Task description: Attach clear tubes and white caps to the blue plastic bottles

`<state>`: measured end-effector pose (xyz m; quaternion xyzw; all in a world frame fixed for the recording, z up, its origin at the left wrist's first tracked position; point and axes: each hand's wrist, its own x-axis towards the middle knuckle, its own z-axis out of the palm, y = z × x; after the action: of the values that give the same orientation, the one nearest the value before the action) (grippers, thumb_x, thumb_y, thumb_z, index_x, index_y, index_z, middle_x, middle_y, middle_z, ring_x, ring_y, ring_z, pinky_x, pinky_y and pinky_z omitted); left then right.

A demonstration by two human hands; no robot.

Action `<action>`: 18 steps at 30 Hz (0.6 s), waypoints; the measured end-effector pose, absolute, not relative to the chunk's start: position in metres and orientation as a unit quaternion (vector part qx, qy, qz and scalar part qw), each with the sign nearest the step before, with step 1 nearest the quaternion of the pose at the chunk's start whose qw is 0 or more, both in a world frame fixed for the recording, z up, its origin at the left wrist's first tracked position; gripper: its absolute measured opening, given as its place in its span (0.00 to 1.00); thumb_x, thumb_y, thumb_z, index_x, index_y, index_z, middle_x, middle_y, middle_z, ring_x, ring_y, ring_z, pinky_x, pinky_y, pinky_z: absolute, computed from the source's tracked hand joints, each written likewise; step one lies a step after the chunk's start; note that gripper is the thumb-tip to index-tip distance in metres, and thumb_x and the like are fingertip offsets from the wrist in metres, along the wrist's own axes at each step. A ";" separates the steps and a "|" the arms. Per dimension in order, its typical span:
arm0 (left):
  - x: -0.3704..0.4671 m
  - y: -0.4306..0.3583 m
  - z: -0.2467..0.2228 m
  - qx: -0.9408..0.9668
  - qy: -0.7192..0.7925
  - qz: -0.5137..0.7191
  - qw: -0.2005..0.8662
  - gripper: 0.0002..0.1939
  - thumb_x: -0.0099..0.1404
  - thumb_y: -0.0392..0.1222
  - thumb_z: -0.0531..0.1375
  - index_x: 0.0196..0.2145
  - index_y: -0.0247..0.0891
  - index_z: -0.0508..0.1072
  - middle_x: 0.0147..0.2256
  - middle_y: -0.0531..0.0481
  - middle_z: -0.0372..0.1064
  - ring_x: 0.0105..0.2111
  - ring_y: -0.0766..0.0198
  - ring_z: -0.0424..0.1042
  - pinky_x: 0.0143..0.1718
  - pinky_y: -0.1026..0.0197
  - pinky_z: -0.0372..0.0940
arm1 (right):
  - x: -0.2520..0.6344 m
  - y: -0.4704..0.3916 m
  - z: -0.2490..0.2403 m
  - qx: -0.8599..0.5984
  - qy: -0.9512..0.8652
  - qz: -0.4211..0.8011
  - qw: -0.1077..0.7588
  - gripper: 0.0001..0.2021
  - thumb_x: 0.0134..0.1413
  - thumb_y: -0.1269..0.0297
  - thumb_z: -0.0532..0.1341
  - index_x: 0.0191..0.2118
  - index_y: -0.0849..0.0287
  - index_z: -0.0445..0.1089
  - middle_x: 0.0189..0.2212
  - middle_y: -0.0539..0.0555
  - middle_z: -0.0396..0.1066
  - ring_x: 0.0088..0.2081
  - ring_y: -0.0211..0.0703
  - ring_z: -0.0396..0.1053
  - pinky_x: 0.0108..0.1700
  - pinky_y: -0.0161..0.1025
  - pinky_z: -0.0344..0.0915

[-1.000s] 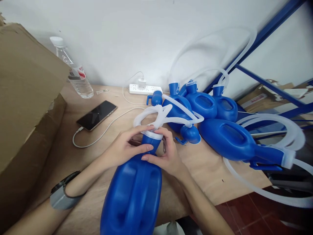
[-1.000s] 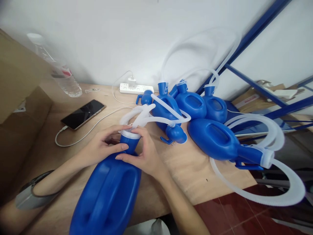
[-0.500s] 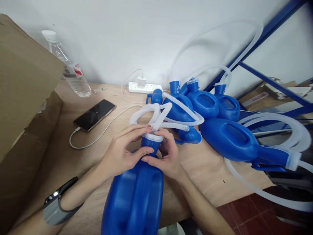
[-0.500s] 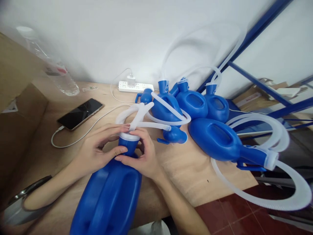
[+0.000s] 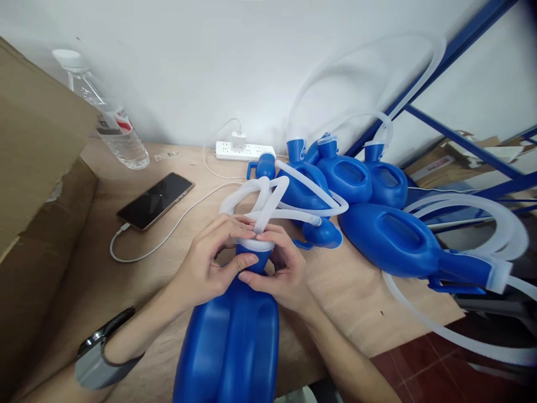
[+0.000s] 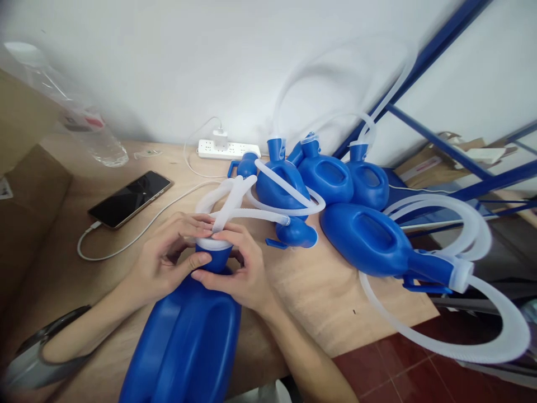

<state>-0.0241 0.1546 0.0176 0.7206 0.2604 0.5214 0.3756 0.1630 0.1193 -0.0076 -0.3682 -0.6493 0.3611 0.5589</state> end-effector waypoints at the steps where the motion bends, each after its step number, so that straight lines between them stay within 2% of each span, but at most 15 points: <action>1: -0.023 0.155 0.017 0.718 0.260 0.526 0.373 0.09 0.70 0.40 0.71 0.47 0.43 0.80 0.47 0.45 0.80 0.56 0.52 0.80 0.51 0.53 0.80 | 0.163 0.120 -0.008 -0.370 -0.651 0.358 0.558 0.26 0.56 0.54 0.79 0.57 0.44 0.72 0.58 0.57 0.75 0.61 0.54 0.77 0.58 0.52 0.80; 4: -0.022 0.155 0.012 0.709 0.261 0.539 0.374 0.09 0.70 0.41 0.71 0.47 0.43 0.80 0.47 0.44 0.80 0.56 0.51 0.80 0.49 0.53 0.81 | 0.164 0.121 -0.009 -0.382 -0.650 0.362 0.548 0.27 0.54 0.52 0.79 0.56 0.46 0.73 0.57 0.59 0.76 0.63 0.58 0.76 0.60 0.54 0.79; 8: -0.023 0.155 0.006 0.702 0.271 0.529 0.393 0.14 0.70 0.42 0.72 0.52 0.44 0.80 0.52 0.42 0.80 0.57 0.52 0.80 0.50 0.56 0.80 | 0.169 0.122 -0.014 -0.374 -0.643 0.401 0.534 0.33 0.51 0.47 0.81 0.59 0.46 0.72 0.63 0.60 0.72 0.64 0.56 0.75 0.56 0.50 0.81; 12: -0.027 0.157 0.006 0.722 0.262 0.501 0.398 0.15 0.70 0.42 0.71 0.54 0.44 0.79 0.55 0.41 0.79 0.60 0.52 0.78 0.53 0.54 0.79 | 0.176 0.123 -0.021 -0.347 -0.623 0.460 0.529 0.44 0.48 0.45 0.82 0.66 0.41 0.63 0.66 0.59 0.69 0.62 0.53 0.76 0.54 0.47 0.81; 15: -0.029 0.158 0.011 0.738 0.267 0.504 0.359 0.15 0.70 0.42 0.71 0.53 0.44 0.79 0.56 0.43 0.78 0.60 0.53 0.78 0.60 0.52 0.75 | 0.178 0.124 -0.024 -0.350 -0.604 0.493 0.520 0.41 0.50 0.44 0.81 0.64 0.42 0.63 0.66 0.59 0.69 0.59 0.52 0.78 0.54 0.49 0.81; 18: -0.030 0.158 0.017 0.766 0.281 0.496 0.297 0.14 0.70 0.42 0.71 0.52 0.44 0.78 0.53 0.44 0.79 0.55 0.53 0.79 0.60 0.50 0.74 | 0.178 0.125 -0.027 -0.351 -0.594 0.502 0.521 0.36 0.49 0.42 0.80 0.59 0.45 0.67 0.70 0.61 0.66 0.64 0.56 0.75 0.58 0.52 0.78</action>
<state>-0.0298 0.1578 0.0175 0.7663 0.2806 0.4959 0.2968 0.1777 0.1252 -0.0271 -0.3513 -0.5942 0.5022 0.5209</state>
